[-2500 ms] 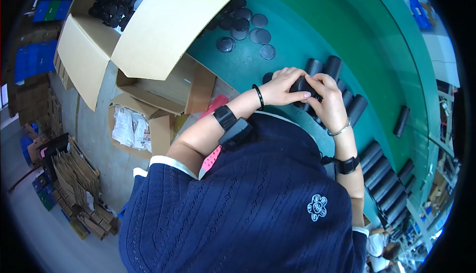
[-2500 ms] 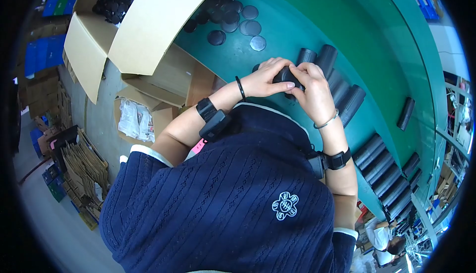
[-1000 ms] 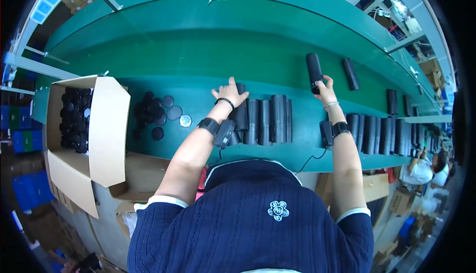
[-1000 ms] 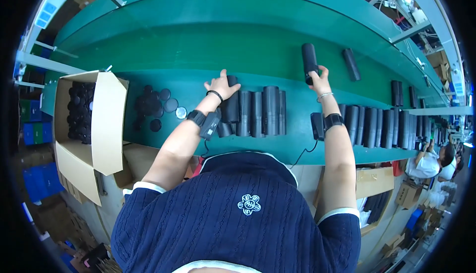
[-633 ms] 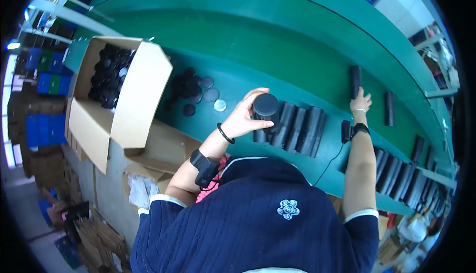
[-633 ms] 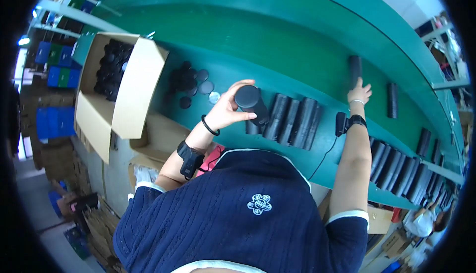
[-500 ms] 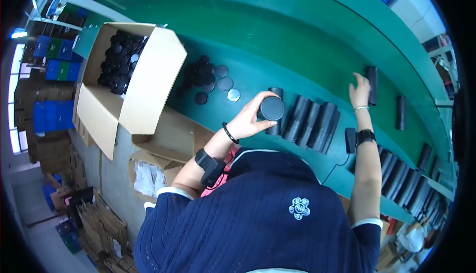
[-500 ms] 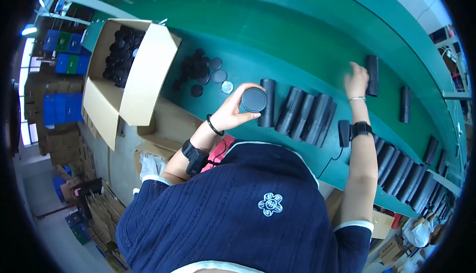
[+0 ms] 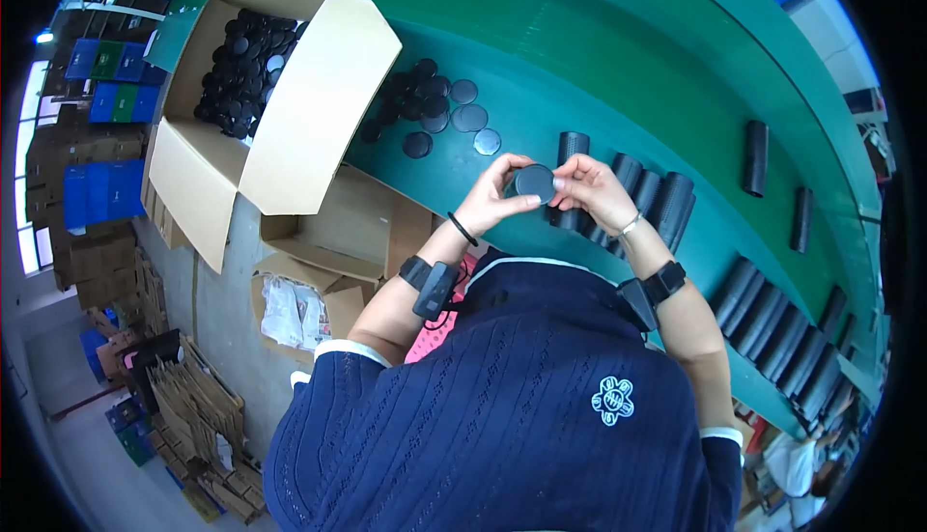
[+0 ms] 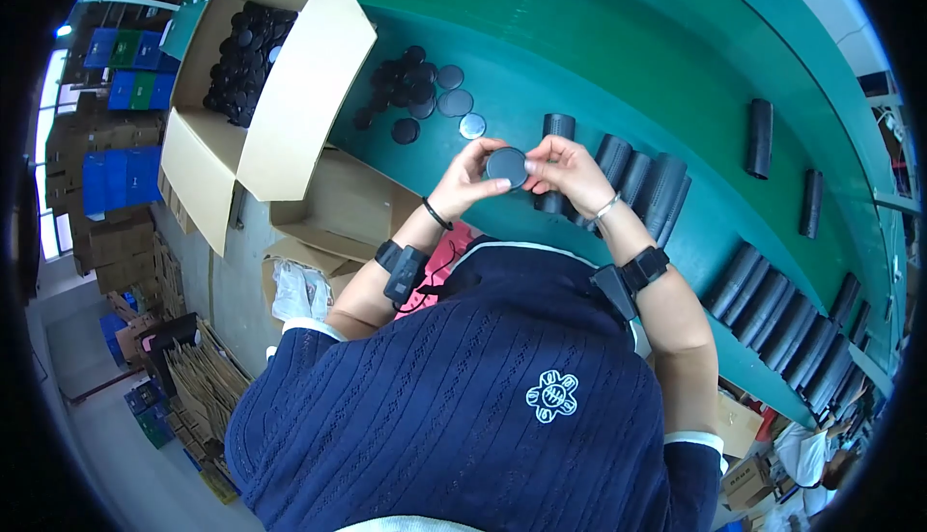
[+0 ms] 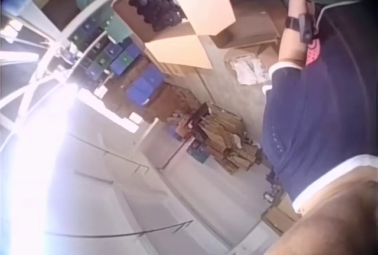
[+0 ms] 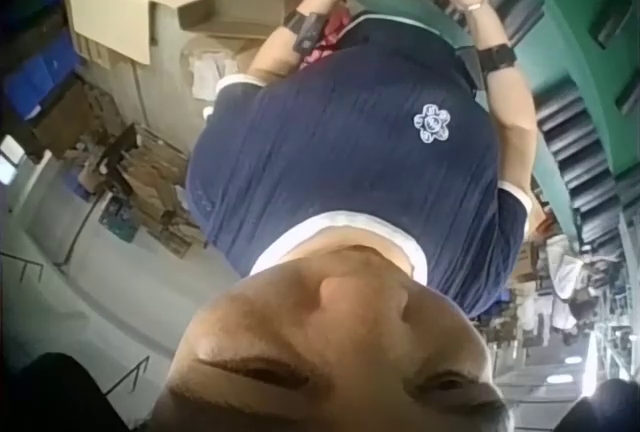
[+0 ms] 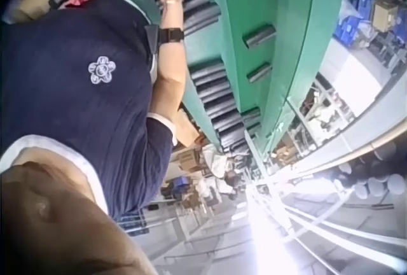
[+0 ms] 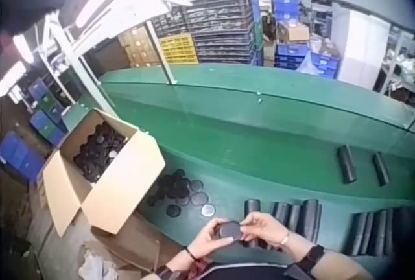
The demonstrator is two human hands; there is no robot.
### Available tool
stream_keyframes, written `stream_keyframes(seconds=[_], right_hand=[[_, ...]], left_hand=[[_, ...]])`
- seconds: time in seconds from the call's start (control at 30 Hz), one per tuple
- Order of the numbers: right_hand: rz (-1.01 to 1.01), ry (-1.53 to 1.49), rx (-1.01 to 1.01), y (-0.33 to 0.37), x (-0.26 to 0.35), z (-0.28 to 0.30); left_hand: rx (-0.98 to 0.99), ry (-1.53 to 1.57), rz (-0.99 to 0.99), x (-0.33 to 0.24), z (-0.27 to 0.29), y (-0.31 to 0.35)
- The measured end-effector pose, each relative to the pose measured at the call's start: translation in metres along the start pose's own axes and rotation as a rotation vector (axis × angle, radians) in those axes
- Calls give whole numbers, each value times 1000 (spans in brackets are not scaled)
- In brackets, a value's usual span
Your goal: The person removes black cylinders from a box, places them on a green table, and fits black caps onto the ends of the cylinders. After capping several cylinders, the person gathers them and places them back into the box.
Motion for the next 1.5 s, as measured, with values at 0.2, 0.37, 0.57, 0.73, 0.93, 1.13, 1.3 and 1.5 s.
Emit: stream_keyframes(seconds=[0.2, 0.37, 0.57, 0.73, 0.93, 1.13, 1.3, 1.5], right_hand=[[-19, -10, 20, -23, 17, -17], [-88, -100, 20, -31, 18, -27], [-53, -19, 31, -34, 12, -21], [-34, -145, 35, -28, 4, -21], [127, 291, -42, -11, 15, -12], [158, 555, -114, -3, 2, -8], [149, 477, -138, -11, -28, 12], [2, 189, -136, -8, -25, 19]], left_hand=[[-101, 67, -79, -1, 10, -1], [-128, 208, 8, 1, 21, -7], [-71, 54, 7, -11, 9, -2], [-37, 145, 6, -12, 18, -8], [-49, 577, 23, -47, 14, -20], [-21, 334, -28, -49, -24, -33], [28, -383, -355, -58, -59, -43], [-7, -458, -323, -52, -70, -55]])
Point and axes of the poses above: each hand's wrist, its own y-axis away from the middle knuckle, its own z-axis out of the back of the hand, x = y × z, the point moved 3 cm from there along -y, towards the middle knuckle, and after that the axes turned 12 degrees about y, right-handed, at the moved point
